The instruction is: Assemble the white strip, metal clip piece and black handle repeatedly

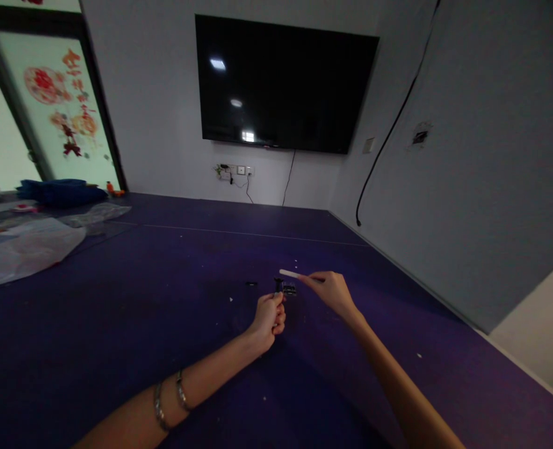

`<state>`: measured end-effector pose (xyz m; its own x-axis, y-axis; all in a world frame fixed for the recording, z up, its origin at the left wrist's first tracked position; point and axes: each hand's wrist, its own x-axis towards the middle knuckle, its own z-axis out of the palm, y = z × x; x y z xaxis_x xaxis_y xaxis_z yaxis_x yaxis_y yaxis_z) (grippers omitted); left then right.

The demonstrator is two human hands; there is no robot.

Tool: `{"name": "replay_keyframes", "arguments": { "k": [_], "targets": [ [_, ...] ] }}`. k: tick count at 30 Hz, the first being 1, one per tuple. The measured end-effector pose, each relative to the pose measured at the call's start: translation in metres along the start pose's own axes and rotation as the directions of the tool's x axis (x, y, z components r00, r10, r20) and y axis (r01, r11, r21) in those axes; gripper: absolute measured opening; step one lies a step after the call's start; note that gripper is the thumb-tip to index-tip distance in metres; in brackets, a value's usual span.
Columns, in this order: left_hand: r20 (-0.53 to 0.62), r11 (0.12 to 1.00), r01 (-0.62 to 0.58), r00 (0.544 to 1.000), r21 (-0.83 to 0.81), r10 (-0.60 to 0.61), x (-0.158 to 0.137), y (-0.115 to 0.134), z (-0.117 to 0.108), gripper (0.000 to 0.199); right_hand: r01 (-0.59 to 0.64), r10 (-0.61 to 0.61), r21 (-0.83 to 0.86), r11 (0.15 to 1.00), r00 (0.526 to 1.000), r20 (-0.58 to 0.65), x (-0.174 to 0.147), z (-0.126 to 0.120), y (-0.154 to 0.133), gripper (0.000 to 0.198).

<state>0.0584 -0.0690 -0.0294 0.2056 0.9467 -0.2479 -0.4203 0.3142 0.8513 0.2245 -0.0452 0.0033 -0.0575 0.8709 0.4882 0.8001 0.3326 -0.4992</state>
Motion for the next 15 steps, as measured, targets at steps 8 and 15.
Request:
{"name": "replay_keyframes", "arguments": {
  "k": [8,15],
  "targets": [
    [0.033,0.999,-0.022,0.999,-0.030,0.023,-0.003,0.002,0.001,0.019,-0.086,0.075,0.148,0.985,0.994,0.075,0.002,0.007,0.015,0.050],
    [0.020,1.000,-0.003,1.000,-0.025,0.004,-0.003,0.002,0.001,0.018,-0.145,0.109,0.203,0.969,0.978,0.177,0.003,0.011,0.017,0.051]
  ]
}}
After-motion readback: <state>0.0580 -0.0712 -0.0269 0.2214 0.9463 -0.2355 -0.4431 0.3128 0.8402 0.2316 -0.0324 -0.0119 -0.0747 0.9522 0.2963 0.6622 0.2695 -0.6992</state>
